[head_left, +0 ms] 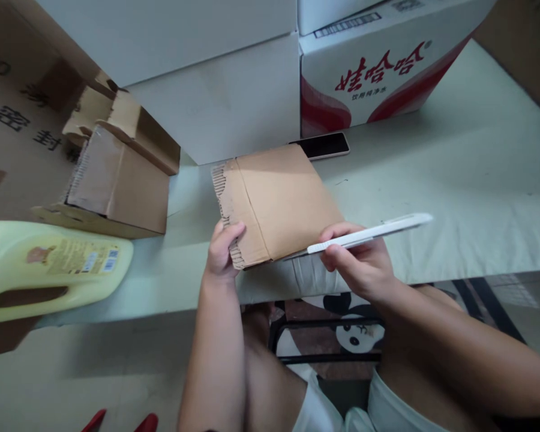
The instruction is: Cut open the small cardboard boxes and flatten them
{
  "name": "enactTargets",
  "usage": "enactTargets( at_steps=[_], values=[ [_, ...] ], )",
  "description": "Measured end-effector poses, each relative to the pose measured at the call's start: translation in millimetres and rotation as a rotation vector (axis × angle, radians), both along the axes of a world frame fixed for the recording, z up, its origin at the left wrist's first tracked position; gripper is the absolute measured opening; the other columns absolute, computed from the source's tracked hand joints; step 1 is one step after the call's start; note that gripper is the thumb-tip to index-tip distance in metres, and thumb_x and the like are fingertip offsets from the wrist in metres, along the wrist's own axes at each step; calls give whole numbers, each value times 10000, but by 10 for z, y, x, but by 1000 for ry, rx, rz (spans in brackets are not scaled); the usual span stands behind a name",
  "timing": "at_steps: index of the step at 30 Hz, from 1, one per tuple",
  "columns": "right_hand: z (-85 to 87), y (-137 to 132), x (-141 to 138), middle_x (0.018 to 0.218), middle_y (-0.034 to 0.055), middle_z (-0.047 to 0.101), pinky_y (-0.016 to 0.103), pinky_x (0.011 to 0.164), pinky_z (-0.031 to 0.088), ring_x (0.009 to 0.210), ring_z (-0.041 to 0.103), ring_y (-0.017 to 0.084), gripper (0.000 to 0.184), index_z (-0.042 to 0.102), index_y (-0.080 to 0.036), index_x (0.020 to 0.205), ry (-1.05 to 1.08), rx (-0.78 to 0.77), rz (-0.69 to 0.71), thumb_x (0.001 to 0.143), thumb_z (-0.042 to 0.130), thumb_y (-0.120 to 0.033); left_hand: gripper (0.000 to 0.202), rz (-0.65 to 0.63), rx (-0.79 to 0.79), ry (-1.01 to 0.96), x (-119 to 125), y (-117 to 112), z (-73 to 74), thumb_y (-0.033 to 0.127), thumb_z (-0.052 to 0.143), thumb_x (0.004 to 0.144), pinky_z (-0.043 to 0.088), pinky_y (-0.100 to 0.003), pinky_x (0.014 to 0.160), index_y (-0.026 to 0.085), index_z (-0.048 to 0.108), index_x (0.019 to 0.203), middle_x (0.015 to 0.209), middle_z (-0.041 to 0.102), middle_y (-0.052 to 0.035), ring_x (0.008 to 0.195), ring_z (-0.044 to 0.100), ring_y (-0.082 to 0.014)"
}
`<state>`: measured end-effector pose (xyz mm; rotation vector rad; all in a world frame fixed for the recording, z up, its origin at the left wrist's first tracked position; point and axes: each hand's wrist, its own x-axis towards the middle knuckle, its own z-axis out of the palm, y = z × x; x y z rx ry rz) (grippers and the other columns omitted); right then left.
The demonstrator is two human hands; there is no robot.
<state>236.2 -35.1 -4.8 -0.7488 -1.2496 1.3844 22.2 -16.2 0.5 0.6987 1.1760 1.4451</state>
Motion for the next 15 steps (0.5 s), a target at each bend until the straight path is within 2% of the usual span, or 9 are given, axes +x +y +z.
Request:
enactTargets(
  at_steps=[5,11,15],
  values=[
    [-71,-34,-16,493,-85,475,187,345,299,368,398,68,170,551,-222,898,56,-62,87,929,605,-380,468,-9,-3,-3,-14,-12,11,282,720,613,549,-458,941,158,700,1064,892,752,-98,1084,673,-352],
    [-59,-47,-55,539,-88,440,202,334,294,374,392,75,181,510,-243,908,69,-49,17,927,606,-396,476,-22,8,-2,-19,-13,-1,285,719,625,554,-459,933,170,690,1086,912,749,-109,1118,655,-366],
    [-59,-37,-58,553,-86,449,208,337,301,374,385,73,198,500,-243,911,8,-76,28,924,609,-407,498,-24,-3,-14,-21,-6,-7,290,716,624,559,-469,921,171,681,1107,903,745,-114,1121,651,-376]
  ],
)
